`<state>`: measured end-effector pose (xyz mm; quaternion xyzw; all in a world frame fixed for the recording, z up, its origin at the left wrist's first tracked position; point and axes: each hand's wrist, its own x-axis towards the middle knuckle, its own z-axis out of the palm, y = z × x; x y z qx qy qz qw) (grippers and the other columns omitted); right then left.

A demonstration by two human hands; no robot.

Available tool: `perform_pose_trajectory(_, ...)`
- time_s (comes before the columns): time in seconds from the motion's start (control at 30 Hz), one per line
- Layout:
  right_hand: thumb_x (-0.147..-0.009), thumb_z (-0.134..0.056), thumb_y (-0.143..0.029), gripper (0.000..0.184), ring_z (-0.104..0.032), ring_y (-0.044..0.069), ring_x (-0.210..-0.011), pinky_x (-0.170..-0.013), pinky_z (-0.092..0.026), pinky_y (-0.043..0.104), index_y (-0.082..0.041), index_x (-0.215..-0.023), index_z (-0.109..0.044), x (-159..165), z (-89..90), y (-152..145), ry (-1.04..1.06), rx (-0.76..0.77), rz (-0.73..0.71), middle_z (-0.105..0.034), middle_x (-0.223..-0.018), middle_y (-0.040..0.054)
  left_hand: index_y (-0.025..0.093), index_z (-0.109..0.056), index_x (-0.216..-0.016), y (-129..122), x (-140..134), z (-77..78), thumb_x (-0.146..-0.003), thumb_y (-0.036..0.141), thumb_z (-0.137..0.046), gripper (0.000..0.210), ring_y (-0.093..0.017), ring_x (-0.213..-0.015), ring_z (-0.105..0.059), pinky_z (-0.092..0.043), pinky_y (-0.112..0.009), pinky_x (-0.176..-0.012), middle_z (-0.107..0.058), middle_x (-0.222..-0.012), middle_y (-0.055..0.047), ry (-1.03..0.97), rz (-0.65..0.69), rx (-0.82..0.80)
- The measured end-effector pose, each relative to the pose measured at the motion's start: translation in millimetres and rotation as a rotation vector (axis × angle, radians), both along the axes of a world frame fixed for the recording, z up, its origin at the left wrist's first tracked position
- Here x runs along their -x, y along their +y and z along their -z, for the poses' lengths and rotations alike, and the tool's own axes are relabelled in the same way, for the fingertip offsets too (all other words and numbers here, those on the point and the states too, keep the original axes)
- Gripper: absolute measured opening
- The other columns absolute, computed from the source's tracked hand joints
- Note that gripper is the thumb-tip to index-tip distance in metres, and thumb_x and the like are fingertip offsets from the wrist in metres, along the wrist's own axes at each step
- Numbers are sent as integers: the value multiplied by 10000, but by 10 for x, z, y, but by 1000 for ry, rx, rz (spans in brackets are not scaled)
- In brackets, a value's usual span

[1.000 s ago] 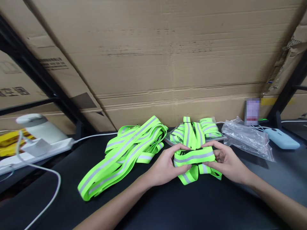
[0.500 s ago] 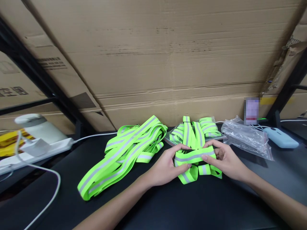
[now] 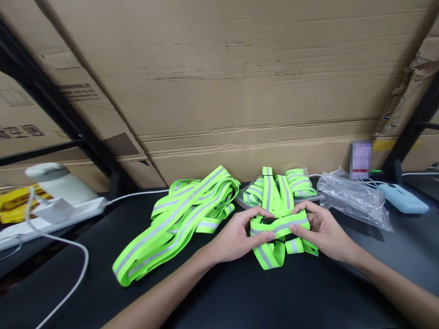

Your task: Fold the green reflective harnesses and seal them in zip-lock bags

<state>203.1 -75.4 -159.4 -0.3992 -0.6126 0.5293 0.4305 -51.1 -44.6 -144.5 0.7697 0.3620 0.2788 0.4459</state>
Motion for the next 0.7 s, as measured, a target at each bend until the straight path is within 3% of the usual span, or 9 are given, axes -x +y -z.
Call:
perform_pose_trajectory(0.13, -802, -842, -441, 665, -736, 233, -826, -717, -627, 379, -228, -1362, -553, -25, -24, 8, 14, 74, -51, -750, -904, 45, 216, -623, -1206, 10, 4, 2, -850, 436, -772, 445, -244, -1022, -635, -525, -347, -863, -678, -1123, -60, 8, -19, -48)
perform_pose_trajectory(0.2, -770, -868, -402, 710, -747, 244, -915, -817, -624, 410, -214, -1386, -571, -35, -37, 17, 30, 118, -101, -771, -1004, 68, 218, -587, -1272, 16, 4, 9, -853, 439, -766, 506, -252, -1037, -641, -537, -360, -866, -688, -1106, -62, 7, -24, -39)
perform_pose_trajectory(0.3, -741, -884, -358, 519, -746, 228, -926, -863, -605, 394, -206, -1210, -720, -50, -49, 30, 24, 160, -199, -782, -1016, 57, 205, -623, -1251, 22, -2, 28, -862, 455, -751, 480, -246, -991, -665, -551, -364, -847, -709, -1073, -59, 5, -16, 25)
perform_pose_trajectory(0.37, -760, -863, -340, 352, -736, 196, -831, -785, -601, 344, -200, -1071, -776, -60, -54, 33, -21, 176, -248, -785, -940, 41, 191, -664, -1185, 17, -16, 39, -862, 458, -749, 428, -232, -944, -673, -555, -347, -813, -721, -1056, -59, -8, 3, 77)
perform_pose_trajectory(0.47, -782, -817, -291, 243, -683, 155, -707, -651, -563, 282, -182, -997, -783, -75, -65, 16, -142, 171, -263, -769, -876, 30, 175, -678, -1142, -15, -49, 38, -848, 441, -763, 405, -217, -904, -670, -548, -317, -767, -728, -1029, -61, -18, 31, 116)
perform_pose_trajectory(0.57, -756, -803, -253, 215, -646, 161, -658, -571, -534, 269, -204, -965, -787, -98, -69, -32, -334, 83, -227, -742, -823, 16, 173, -679, -1132, -75, -84, 13, -841, 424, -763, 393, -212, -879, -672, -541, -307, -754, -731, -1015, -56, 4, 63, 100)
perform_pose_trajectory(0.7, -701, -876, -417, 303, -694, 266, -785, -618, -558, 336, -251, -947, -813, -165, -53, -98, -568, -196, -47, -747, -856, 58, 202, -681, -1135, -159, -113, -29, -856, 420, -756, 362, -210, -879, -662, -509, -295, -755, -727, -974, -32, 84, 66, -61)
